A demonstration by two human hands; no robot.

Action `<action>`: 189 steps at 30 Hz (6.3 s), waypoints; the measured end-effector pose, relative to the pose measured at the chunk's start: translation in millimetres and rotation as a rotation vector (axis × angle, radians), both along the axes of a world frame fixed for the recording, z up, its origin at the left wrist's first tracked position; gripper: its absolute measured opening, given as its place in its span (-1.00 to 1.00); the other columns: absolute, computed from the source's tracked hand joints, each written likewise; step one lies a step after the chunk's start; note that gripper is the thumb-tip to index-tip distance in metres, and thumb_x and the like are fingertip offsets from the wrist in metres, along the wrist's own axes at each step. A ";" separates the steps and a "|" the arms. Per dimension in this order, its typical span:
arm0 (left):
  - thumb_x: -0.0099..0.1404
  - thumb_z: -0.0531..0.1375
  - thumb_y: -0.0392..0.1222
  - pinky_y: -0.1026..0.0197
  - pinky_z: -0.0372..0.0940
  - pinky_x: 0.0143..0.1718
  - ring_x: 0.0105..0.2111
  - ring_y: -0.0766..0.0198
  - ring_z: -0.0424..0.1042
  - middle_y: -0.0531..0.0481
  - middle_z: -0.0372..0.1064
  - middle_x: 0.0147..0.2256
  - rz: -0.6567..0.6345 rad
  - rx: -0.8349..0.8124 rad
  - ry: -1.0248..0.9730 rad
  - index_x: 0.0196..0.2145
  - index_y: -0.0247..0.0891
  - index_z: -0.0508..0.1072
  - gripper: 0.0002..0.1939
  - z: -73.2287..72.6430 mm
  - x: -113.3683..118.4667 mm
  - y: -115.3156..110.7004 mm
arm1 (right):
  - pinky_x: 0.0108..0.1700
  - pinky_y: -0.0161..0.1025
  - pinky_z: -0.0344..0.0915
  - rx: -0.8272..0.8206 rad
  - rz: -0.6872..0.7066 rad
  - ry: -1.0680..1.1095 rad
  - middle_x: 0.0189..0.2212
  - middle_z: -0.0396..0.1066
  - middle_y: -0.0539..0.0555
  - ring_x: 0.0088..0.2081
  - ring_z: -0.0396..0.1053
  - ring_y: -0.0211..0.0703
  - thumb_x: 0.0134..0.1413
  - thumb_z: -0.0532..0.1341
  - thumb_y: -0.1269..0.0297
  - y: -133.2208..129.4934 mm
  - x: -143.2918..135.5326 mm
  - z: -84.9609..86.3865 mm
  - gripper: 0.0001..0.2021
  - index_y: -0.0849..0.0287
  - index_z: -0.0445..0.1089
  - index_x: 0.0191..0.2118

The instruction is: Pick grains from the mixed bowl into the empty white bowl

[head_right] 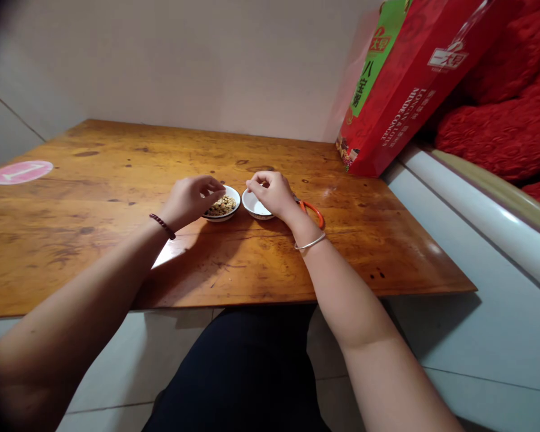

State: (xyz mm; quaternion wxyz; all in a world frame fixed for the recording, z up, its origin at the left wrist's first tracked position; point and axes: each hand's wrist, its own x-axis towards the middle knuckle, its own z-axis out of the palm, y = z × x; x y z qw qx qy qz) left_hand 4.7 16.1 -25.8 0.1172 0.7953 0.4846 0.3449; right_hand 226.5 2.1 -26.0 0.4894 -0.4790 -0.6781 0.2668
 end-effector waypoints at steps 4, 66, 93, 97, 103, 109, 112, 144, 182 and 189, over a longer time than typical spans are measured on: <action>0.20 0.33 -0.11 0.23 0.31 -0.33 -0.39 0.25 0.47 -0.02 0.57 -0.34 -0.031 0.008 -0.145 -0.29 -0.23 0.55 -0.84 -1.2 2.1 0.9 | -0.50 -0.28 0.03 0.001 0.016 0.035 -0.64 0.29 -0.06 -0.57 0.16 -0.30 -0.01 0.21 0.12 -2.9 -0.4 4.4 -0.75 0.16 0.40 -0.56; 0.16 0.39 -0.15 0.20 0.36 -0.25 -0.35 0.28 0.47 -0.02 0.57 -0.28 -0.045 0.048 -0.229 -0.32 -0.22 0.49 -0.81 6.7 6.5 -6.5 | -0.45 -0.26 0.02 0.001 0.020 -0.122 -0.69 0.22 -0.05 -0.55 0.15 -0.31 -0.04 0.16 0.32 -16.0 -3.3 16.9 -0.74 0.15 0.28 -0.69; 0.20 0.33 -0.13 0.22 0.29 -0.29 -0.36 0.28 0.44 0.02 0.54 -0.32 -0.087 0.081 -0.106 -0.26 -0.22 0.52 -0.83 9.6 5.8 -11.4 | -0.45 -0.29 0.04 -0.034 0.024 -0.114 -0.66 0.29 -0.02 -0.51 0.21 -0.28 -0.03 0.19 0.24 -11.6 -3.7 8.3 -0.76 0.16 0.34 -0.65; 0.21 0.29 -0.13 0.23 0.27 -0.32 -0.36 0.26 0.43 0.02 0.52 -0.34 -0.146 0.077 -0.057 -0.24 -0.23 0.53 -0.82 9.0 4.2 -10.6 | -0.46 -0.30 0.04 -0.048 0.059 -0.050 -0.66 0.29 -0.03 -0.52 0.19 -0.30 -0.02 0.18 0.22 -11.8 -2.9 8.8 -0.75 0.17 0.38 -0.63; 0.25 0.24 -0.10 0.22 0.29 -0.26 -0.33 0.23 0.47 -0.01 0.53 -0.31 -0.206 0.083 0.026 -0.21 -0.22 0.55 -0.80 7.5 5.3 -11.4 | -0.46 -0.31 0.04 -0.077 0.092 -0.023 -0.67 0.28 -0.04 -0.54 0.19 -0.31 -0.03 0.17 0.19 -9.9 -1.5 9.0 -0.76 0.18 0.40 -0.60; 0.25 0.23 -0.11 0.22 0.32 -0.23 -0.33 0.25 0.47 0.00 0.54 -0.30 -0.207 0.038 0.005 -0.22 -0.23 0.55 -0.80 9.4 8.8 -16.7 | -0.46 -0.31 0.05 -0.116 0.150 -0.032 -0.69 0.23 -0.06 -0.55 0.17 -0.32 -0.06 0.17 0.24 -9.9 -4.6 9.7 -0.79 0.18 0.39 -0.61; 0.25 0.24 -0.10 0.23 0.32 -0.25 -0.34 0.26 0.46 0.00 0.54 -0.30 -0.213 0.050 -0.007 -0.22 -0.23 0.55 -0.80 9.5 9.2 -17.6 | -0.46 -0.31 0.04 -0.133 0.154 -0.067 -0.67 0.24 -0.07 -0.54 0.16 -0.32 -0.05 0.17 0.24 -10.4 -7.0 7.7 -0.79 0.19 0.41 -0.59; 0.34 0.20 -0.20 0.17 0.41 -0.10 -0.13 0.21 0.51 -0.08 0.55 -0.11 -0.063 0.057 -0.131 -0.06 -0.23 0.45 -0.77 9.1 6.7 -10.5 | -0.33 -0.23 0.14 -0.002 -0.313 -0.459 -0.49 0.46 0.06 -0.42 0.31 -0.18 0.06 0.18 0.22 -9.3 14.0 16.0 -0.79 0.16 0.45 -0.51; 0.29 0.18 -0.16 0.02 0.36 -0.20 -0.28 0.07 0.46 -0.08 0.56 -0.23 0.220 0.043 0.074 -0.21 -0.13 0.51 -0.86 6.4 -18.8 3.3 | -0.24 -0.18 0.24 -0.095 -0.401 -0.749 -0.34 0.54 0.20 -0.28 0.43 -0.01 0.15 0.14 0.15 -13.5 17.0 19.5 -0.73 0.15 0.54 -0.39; 0.13 0.33 0.02 -0.01 0.38 -0.24 -0.29 -0.03 0.48 -0.08 0.54 -0.36 0.203 0.054 0.221 -0.41 -0.06 0.59 -0.85 -5.8 -40.1 20.3 | -0.25 -0.18 0.23 -0.086 -0.407 -0.705 -0.37 0.52 0.18 -0.30 0.40 -0.05 0.15 0.14 0.17 -14.5 15.7 20.5 -0.74 0.15 0.52 -0.40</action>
